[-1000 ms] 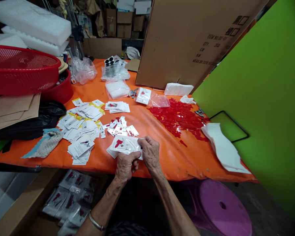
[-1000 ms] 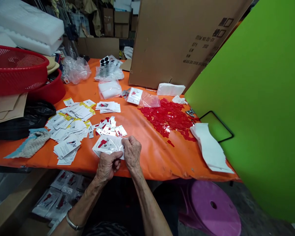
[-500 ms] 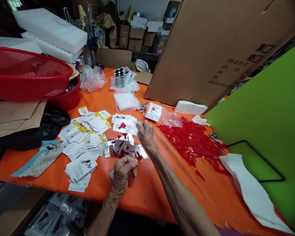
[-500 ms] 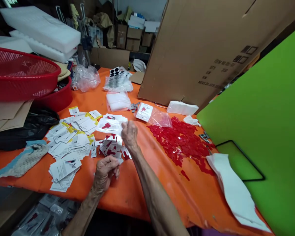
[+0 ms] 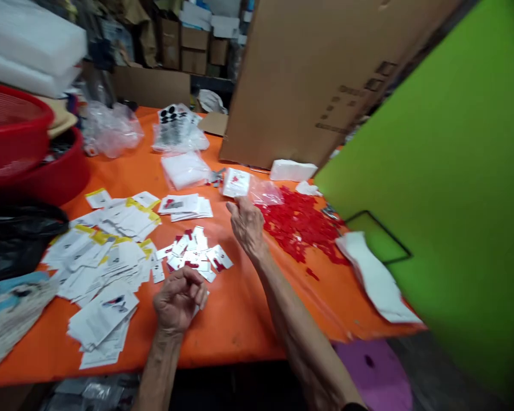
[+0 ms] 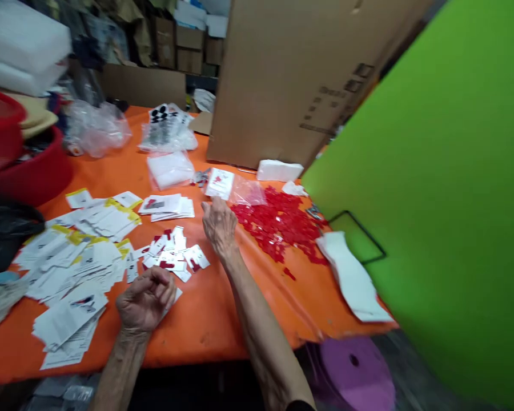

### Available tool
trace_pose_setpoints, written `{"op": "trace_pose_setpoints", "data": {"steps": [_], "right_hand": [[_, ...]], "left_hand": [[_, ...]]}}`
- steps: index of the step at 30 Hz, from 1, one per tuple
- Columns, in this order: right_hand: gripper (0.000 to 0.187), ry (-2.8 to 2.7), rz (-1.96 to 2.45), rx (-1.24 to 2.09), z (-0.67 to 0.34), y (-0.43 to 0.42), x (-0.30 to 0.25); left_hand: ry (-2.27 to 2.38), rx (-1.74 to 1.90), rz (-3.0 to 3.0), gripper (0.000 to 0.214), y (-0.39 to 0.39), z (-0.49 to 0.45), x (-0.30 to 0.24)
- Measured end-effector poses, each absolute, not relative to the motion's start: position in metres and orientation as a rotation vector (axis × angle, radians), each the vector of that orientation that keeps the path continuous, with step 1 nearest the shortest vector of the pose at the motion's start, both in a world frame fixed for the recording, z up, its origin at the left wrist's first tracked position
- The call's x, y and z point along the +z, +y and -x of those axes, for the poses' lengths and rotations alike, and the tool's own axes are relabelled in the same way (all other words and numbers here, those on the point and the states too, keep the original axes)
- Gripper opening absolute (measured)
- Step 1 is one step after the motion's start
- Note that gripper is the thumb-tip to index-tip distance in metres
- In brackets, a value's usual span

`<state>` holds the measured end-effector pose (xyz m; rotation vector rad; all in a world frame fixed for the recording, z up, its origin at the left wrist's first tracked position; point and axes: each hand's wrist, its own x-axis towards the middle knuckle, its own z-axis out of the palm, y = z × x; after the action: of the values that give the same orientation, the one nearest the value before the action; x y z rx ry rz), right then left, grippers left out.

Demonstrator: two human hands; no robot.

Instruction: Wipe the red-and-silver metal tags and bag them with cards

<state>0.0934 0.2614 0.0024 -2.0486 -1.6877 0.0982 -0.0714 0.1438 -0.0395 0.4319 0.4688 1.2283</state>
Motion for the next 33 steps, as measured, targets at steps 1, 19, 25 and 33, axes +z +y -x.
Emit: {"op": "trace_pose_setpoints", "data": {"steps": [1,19,25,33], "right_hand": [[0.029,-1.638,2.094,0.004,-0.119,0.237,0.003],[0.037,-1.547,2.883,-0.317,-0.341,0.052,-0.039],[0.034,-1.426,2.82,-0.372,-0.352,0.052,-0.028],[0.027,-1.134,2.666,-0.447,-0.356,0.059,-0.018]], "left_hand": [[0.446,1.199,-0.465,0.022,0.144,0.073,-0.04],[0.432,1.072,-0.817,0.033,0.132,0.068,-0.007],[0.525,0.952,-0.794,0.018,0.108,0.029,0.014],[0.653,0.774,-0.646,0.013,0.074,-0.002,-0.003]]}}
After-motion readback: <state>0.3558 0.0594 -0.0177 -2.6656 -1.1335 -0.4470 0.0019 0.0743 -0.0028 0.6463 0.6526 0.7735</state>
